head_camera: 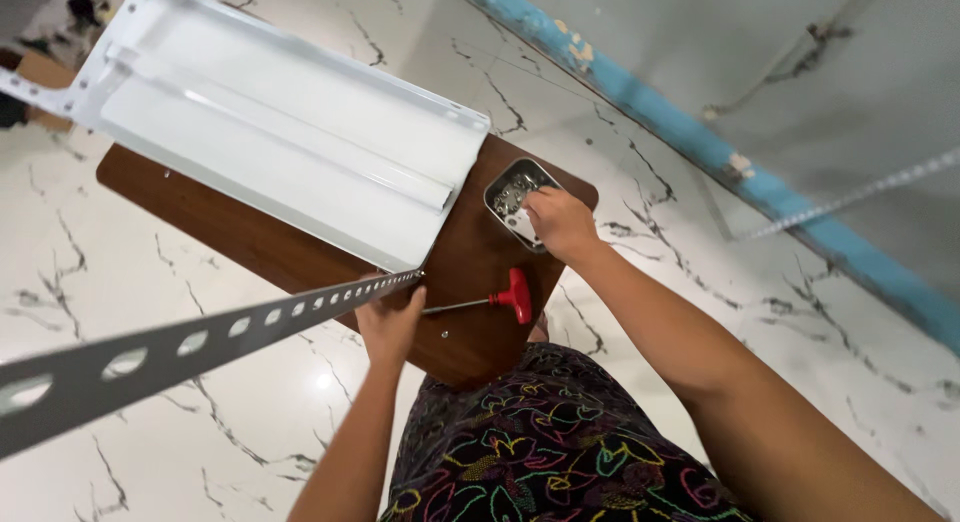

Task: The person assembles a metal shelving unit by attaching a perforated metal rail to a white panel using a red-handled screwdriver. They insert screws and tighten them at multiple points along the rail, then flip the panel to continue securing the rail on the opposite side.

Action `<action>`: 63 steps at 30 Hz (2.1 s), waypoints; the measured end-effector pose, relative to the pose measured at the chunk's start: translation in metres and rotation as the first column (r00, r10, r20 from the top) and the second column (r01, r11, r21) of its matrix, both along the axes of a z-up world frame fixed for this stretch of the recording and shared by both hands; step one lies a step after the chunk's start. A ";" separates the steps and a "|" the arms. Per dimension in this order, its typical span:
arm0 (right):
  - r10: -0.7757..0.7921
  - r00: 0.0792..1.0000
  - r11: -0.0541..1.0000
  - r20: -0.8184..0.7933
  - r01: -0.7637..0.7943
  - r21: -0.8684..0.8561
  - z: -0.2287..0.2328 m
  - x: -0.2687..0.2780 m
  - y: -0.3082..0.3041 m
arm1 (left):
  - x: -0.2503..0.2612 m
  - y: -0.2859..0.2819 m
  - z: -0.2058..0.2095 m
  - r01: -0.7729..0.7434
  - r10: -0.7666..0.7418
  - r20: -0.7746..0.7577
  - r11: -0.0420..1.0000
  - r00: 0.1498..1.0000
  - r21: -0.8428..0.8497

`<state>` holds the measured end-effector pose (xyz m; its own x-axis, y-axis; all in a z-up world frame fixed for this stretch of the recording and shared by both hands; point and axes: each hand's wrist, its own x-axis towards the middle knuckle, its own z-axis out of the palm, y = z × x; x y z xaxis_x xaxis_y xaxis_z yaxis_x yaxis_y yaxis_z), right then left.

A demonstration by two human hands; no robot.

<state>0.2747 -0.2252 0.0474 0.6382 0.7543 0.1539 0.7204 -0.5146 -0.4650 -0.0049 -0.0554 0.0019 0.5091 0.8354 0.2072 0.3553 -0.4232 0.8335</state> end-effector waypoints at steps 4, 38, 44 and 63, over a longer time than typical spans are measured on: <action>0.147 0.989 0.949 -0.010 -0.144 -0.280 -0.017 0.036 0.029 | -0.010 -0.040 0.004 -0.153 0.119 -0.167 0.965 0.979 -0.212; 0.286 0.548 0.919 -0.786 -0.390 0.062 -0.008 0.024 0.031 | 0.064 -0.049 -0.021 0.273 -0.239 0.139 0.742 0.961 -0.612; 0.094 0.900 0.991 -0.425 -0.127 -0.049 0.018 0.063 0.031 | -0.062 0.032 -0.020 0.119 0.036 0.189 0.662 0.981 -0.740; 0.522 0.780 0.816 0.343 -0.341 -0.466 -0.029 0.073 0.058 | 0.122 0.131 -0.017 0.460 -0.698 -0.455 0.711 0.553 -0.532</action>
